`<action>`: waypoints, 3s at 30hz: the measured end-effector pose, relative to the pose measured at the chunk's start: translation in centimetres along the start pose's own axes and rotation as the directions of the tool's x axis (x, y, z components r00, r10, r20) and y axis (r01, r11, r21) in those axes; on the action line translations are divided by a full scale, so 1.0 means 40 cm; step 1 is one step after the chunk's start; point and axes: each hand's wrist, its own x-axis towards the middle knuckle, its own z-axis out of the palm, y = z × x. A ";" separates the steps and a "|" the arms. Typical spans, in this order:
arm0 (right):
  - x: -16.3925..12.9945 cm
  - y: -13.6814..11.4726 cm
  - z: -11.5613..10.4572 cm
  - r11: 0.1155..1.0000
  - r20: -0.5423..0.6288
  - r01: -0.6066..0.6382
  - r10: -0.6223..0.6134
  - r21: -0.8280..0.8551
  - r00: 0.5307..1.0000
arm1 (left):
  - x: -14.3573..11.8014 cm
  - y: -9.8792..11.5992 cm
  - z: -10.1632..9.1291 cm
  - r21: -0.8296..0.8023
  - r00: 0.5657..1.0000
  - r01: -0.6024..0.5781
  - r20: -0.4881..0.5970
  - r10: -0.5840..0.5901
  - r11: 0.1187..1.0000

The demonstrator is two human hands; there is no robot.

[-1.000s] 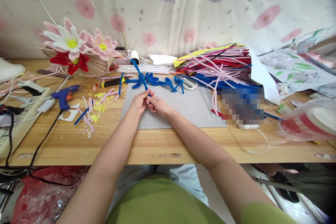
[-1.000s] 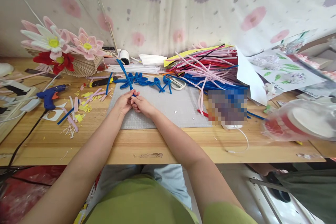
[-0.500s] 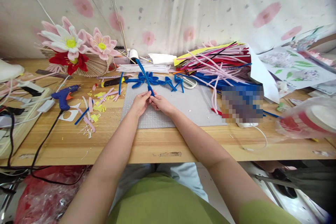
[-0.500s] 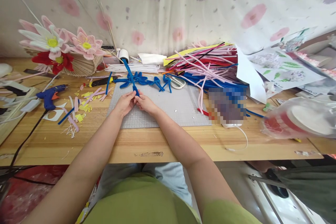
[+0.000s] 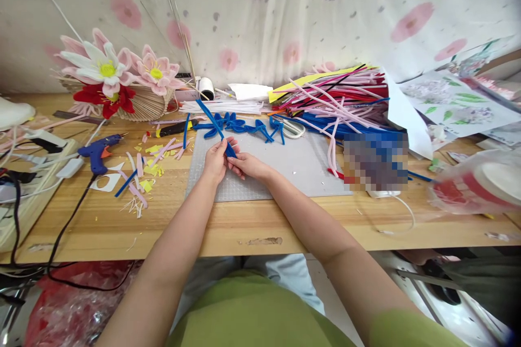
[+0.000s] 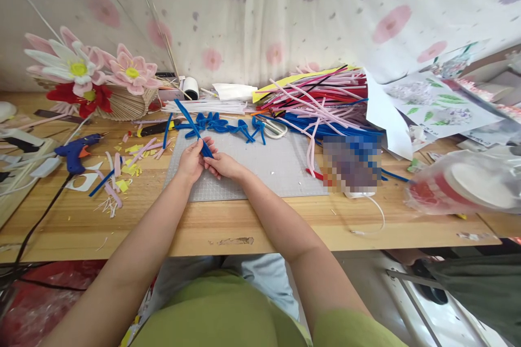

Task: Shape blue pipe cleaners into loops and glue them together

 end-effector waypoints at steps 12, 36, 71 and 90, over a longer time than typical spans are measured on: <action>-0.016 -0.074 -0.102 0.989 -0.369 0.141 -0.116 0.042 0.922 | -0.014 0.031 -0.016 -0.008 0.856 0.423 0.332 -0.397 0.906; 0.021 -0.048 -0.079 0.950 -0.342 0.239 -0.160 0.201 0.926 | -0.020 0.022 -0.002 0.154 0.895 0.321 0.272 -0.353 0.934; 0.022 -0.017 -0.074 0.958 -0.211 0.277 -0.286 -0.069 0.935 | -0.011 0.043 -0.026 -0.164 0.775 0.596 0.373 -0.510 0.786; 0.016 -0.132 -0.078 0.543 -0.231 -0.058 -0.256 -0.838 0.939 | -0.014 0.029 -0.014 0.380 0.983 0.017 0.164 -0.085 0.925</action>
